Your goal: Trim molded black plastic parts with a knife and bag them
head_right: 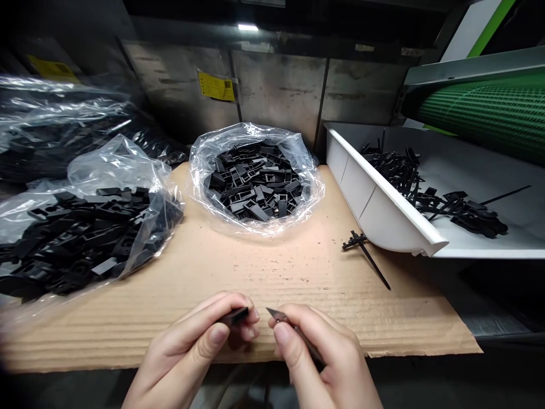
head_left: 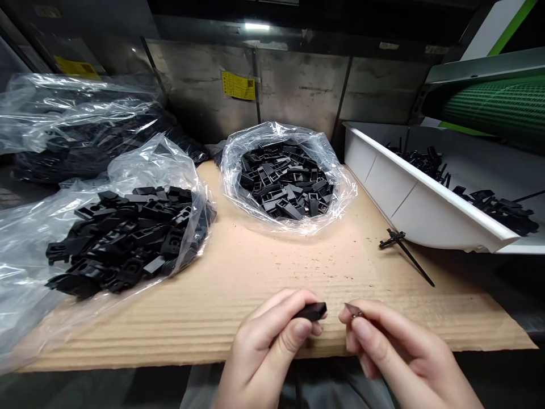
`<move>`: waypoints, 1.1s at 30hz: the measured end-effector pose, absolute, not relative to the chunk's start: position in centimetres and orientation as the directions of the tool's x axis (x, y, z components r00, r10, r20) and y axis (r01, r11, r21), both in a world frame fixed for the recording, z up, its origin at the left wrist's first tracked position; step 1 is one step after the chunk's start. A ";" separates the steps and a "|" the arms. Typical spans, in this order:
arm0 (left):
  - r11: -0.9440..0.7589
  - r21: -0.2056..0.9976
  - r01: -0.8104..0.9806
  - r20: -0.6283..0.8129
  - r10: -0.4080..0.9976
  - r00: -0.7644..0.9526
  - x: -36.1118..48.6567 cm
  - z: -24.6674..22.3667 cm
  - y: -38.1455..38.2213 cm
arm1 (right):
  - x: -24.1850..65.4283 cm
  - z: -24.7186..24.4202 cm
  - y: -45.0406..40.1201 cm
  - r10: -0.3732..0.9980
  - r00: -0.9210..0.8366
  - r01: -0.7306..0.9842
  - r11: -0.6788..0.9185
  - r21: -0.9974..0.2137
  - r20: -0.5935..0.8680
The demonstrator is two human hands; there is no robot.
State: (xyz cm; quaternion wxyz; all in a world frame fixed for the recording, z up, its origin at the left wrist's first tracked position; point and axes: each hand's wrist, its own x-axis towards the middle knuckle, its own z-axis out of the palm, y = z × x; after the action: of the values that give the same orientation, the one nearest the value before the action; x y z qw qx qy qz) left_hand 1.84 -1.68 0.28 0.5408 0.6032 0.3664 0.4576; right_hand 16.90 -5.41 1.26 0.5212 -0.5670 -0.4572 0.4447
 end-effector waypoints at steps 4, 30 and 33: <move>-0.108 0.992 -0.073 0.125 0.939 0.319 1.8 0.2 -1.6 | 16.8 0.7 -5.4 0.889 0.147 0.546 0.292 -0.786 0.433; -0.312 0.950 0.005 0.295 0.903 0.311 1.9 0.2 -1.1 | 17.2 1.8 -5.4 0.950 -0.048 0.623 0.271 -0.734 0.310; -0.311 0.950 0.006 0.293 0.902 0.316 1.9 0.1 -1.1 | 17.3 1.8 -5.5 0.947 0.023 0.628 0.235 -0.741 0.320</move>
State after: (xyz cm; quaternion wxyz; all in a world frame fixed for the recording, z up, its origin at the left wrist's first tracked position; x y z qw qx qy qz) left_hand 1.89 -1.11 0.14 0.4747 0.6578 0.3454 0.4719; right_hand 17.25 -5.45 1.79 0.4089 -0.5868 -0.6712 0.1948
